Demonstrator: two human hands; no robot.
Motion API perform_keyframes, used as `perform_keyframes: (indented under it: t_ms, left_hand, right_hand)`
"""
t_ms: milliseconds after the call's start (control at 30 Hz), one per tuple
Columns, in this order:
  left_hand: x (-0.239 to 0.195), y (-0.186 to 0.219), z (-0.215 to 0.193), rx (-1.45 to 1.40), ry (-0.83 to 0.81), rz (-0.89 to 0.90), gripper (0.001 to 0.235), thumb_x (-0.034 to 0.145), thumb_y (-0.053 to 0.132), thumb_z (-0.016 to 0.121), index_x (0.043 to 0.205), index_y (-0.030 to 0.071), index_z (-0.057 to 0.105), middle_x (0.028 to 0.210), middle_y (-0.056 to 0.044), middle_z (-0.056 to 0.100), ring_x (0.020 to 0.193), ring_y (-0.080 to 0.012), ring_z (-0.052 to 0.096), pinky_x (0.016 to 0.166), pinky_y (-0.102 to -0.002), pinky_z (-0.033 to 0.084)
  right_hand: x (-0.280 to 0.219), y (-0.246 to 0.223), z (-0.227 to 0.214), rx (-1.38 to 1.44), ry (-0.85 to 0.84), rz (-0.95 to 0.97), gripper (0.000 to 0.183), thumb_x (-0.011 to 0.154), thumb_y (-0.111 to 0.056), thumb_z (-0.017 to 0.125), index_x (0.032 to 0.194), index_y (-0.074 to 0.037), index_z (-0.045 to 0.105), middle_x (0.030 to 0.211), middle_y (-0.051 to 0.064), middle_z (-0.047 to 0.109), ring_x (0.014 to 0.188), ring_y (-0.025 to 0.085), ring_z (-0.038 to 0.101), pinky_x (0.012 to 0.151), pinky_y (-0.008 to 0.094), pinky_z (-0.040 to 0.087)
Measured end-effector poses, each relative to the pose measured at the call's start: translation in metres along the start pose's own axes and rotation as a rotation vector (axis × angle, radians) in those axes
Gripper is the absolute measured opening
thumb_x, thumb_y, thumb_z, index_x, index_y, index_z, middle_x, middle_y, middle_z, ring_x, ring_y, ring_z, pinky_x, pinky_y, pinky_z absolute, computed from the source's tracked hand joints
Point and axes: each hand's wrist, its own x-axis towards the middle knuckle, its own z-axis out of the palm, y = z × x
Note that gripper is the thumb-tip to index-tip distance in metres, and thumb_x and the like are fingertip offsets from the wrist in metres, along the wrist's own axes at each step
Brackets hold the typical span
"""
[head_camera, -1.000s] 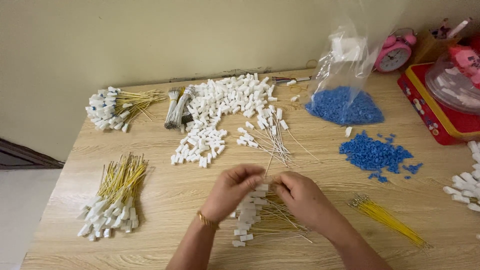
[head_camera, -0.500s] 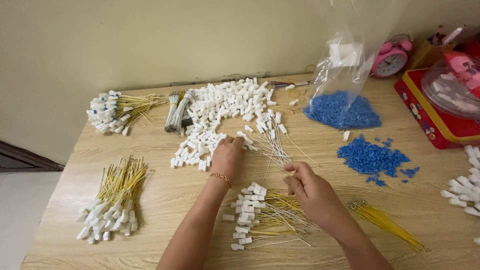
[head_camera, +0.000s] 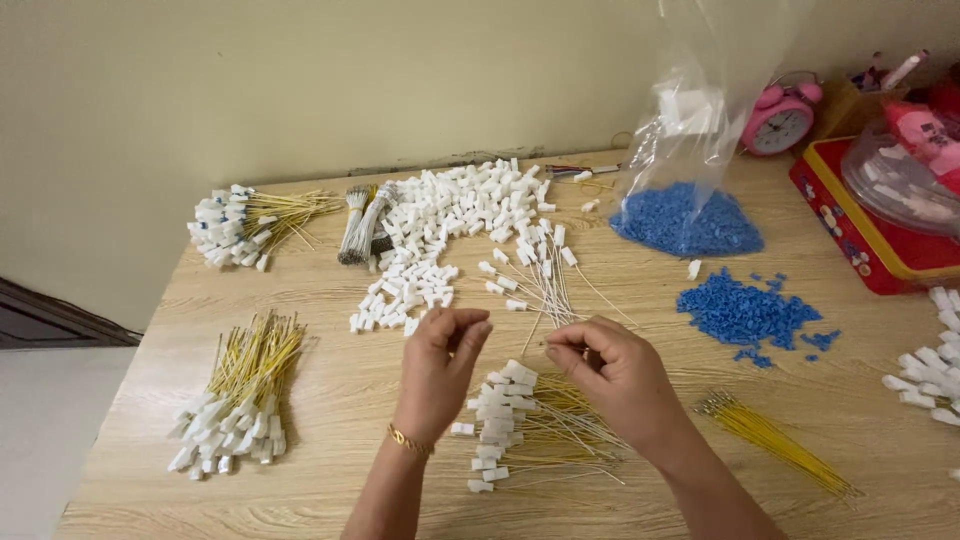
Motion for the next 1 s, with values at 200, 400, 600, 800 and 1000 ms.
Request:
perform_keyframes:
  t_ms: [200, 400, 600, 800, 1000]
  left_hand:
    - [-0.024, -0.003, 0.014, -0.555, -0.138, -0.130, 0.019, 0.099, 0.014, 0.065, 0.111, 0.002, 0.074, 0.096, -0.007, 0.074, 0.085, -0.0126, 0.071, 0.072, -0.026, 0.061]
    - [-0.026, -0.001, 0.018, -0.953, -0.231, -0.336, 0.022, 0.099, 0.015, 0.063, 0.113, -0.001, 0.071, 0.097, -0.012, 0.076, 0.089, -0.0183, 0.073, 0.074, -0.031, 0.060]
    - [-0.026, 0.002, 0.015, -1.054, -0.265, -0.403, 0.023, 0.101, 0.015, 0.062, 0.115, -0.002, 0.069, 0.097, -0.011, 0.075, 0.090, -0.0194, 0.073, 0.075, -0.032, 0.060]
    - [-0.029, -0.006, 0.023, -1.008, -0.282, -0.334, 0.020, 0.100, 0.011, 0.063, 0.114, -0.002, 0.070, 0.099, -0.010, 0.075, 0.091, -0.0184, 0.073, 0.075, -0.031, 0.060]
    - [-0.027, -0.004, 0.021, -0.963, -0.303, -0.325, 0.019, 0.100, 0.011, 0.063, 0.113, -0.001, 0.070, 0.098, -0.010, 0.075, 0.089, -0.0175, 0.073, 0.076, -0.032, 0.061]
  right_hand:
    - [-0.008, -0.016, 0.005, -0.134, 0.063, -0.162, 0.012, 0.085, -0.015, 0.077, 0.096, -0.011, 0.077, 0.084, 0.001, 0.070, 0.067, 0.012, 0.064, 0.056, 0.027, 0.051]
    - [-0.010, -0.020, 0.001, -0.340, 0.102, -0.271, 0.008, 0.084, -0.018, 0.077, 0.090, -0.013, 0.074, 0.084, -0.001, 0.072, 0.071, 0.014, 0.071, 0.059, 0.030, 0.055]
    - [-0.011, -0.023, -0.002, -0.384, 0.099, -0.255, 0.008, 0.083, -0.020, 0.077, 0.088, -0.014, 0.074, 0.083, -0.002, 0.072, 0.069, 0.014, 0.070, 0.057, 0.031, 0.055]
    - [-0.012, -0.017, -0.001, -0.426, 0.074, -0.236, 0.010, 0.083, -0.022, 0.077, 0.091, -0.015, 0.077, 0.081, -0.002, 0.070, 0.067, 0.015, 0.069, 0.058, 0.032, 0.054]
    - [-0.010, -0.006, -0.001, -0.164, -0.029, -0.167, 0.016, 0.089, -0.018, 0.072, 0.102, -0.009, 0.074, 0.085, 0.003, 0.068, 0.071, 0.016, 0.068, 0.062, 0.031, 0.054]
